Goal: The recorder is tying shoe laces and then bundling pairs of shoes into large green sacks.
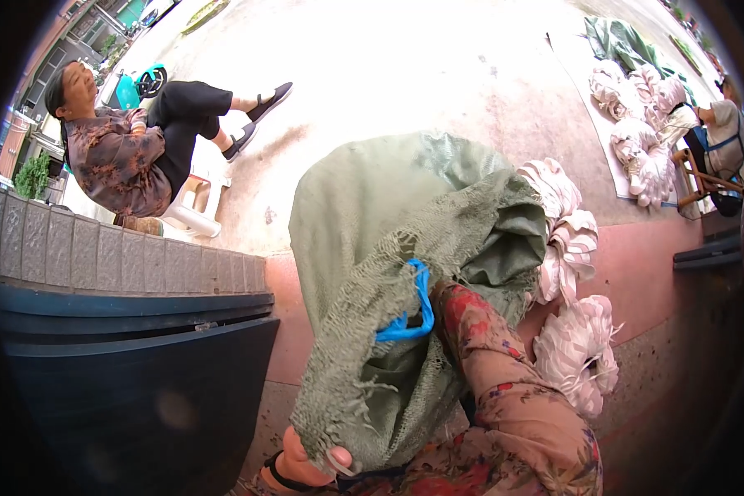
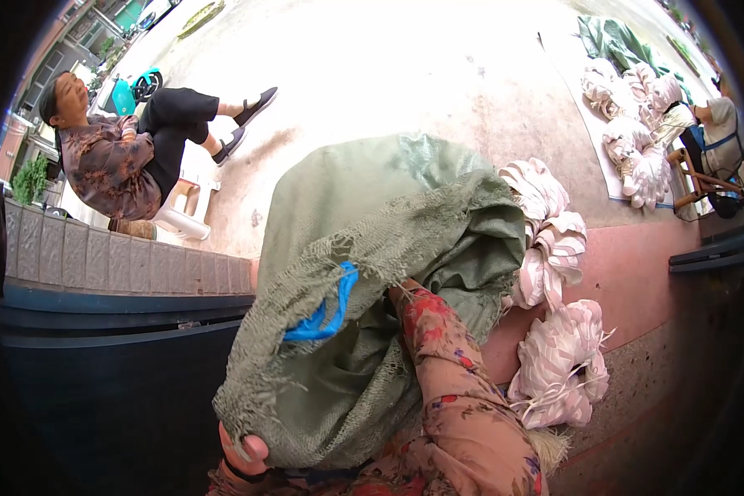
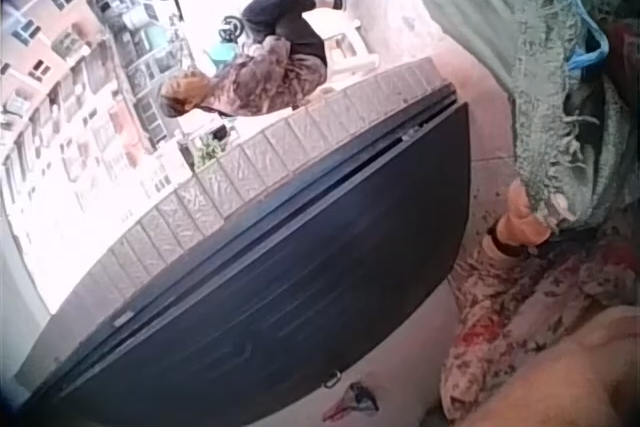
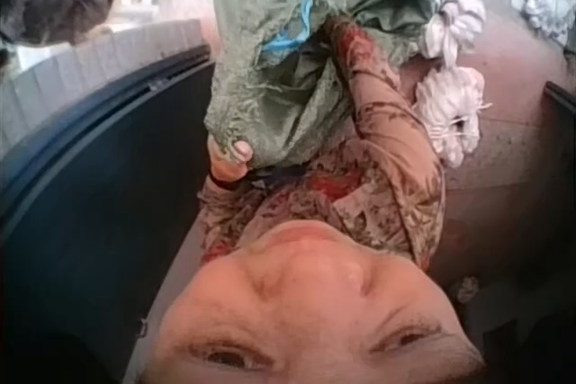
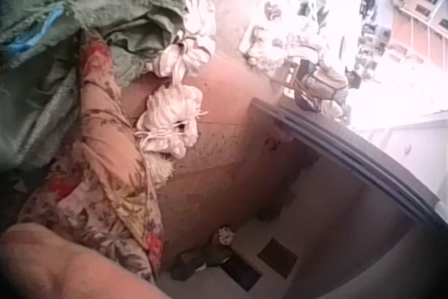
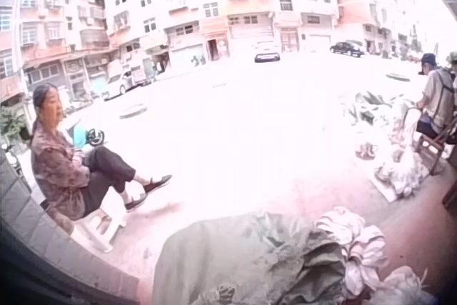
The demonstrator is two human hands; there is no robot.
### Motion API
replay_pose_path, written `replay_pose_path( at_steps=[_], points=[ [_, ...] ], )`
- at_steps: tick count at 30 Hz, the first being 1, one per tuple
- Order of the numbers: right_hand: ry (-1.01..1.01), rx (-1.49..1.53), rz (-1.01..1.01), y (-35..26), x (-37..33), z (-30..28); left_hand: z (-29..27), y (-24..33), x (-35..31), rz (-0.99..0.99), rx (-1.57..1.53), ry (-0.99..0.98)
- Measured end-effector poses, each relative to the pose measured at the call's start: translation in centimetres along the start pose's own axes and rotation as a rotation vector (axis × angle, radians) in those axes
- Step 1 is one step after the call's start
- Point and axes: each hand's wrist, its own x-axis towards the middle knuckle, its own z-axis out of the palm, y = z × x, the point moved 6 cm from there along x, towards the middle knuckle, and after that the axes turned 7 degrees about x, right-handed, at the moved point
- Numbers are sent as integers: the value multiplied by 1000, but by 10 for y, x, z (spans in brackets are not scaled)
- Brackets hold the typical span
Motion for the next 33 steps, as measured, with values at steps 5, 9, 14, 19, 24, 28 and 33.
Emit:
replay_pose_path(
  at_steps=[5,9,14,19,24,28,33],
  points=[
    [-3,31,-93,-17,-31,-8,6,-12,-25,-307,-497,-11],
    [-8,57,-169,-44,-46,-20,-9,-3,-44,-27,-203,-24],
    [8,39,-211,-109,14,-49,-22,-7,-38,362,834,220],
    [-282,-228,55,-180,8,-98,-42,-81,-29,-247,-411,408],
    [79,308,364,-303,-27,-239,-68,-146,-8,-276,-298,404],
    [165,-33,292,-384,-97,-337,-68,-149,-10,-292,-270,331],
    [380,-127,425,-402,-206,-413,-48,-145,-7,-153,-190,344]
  ],
)
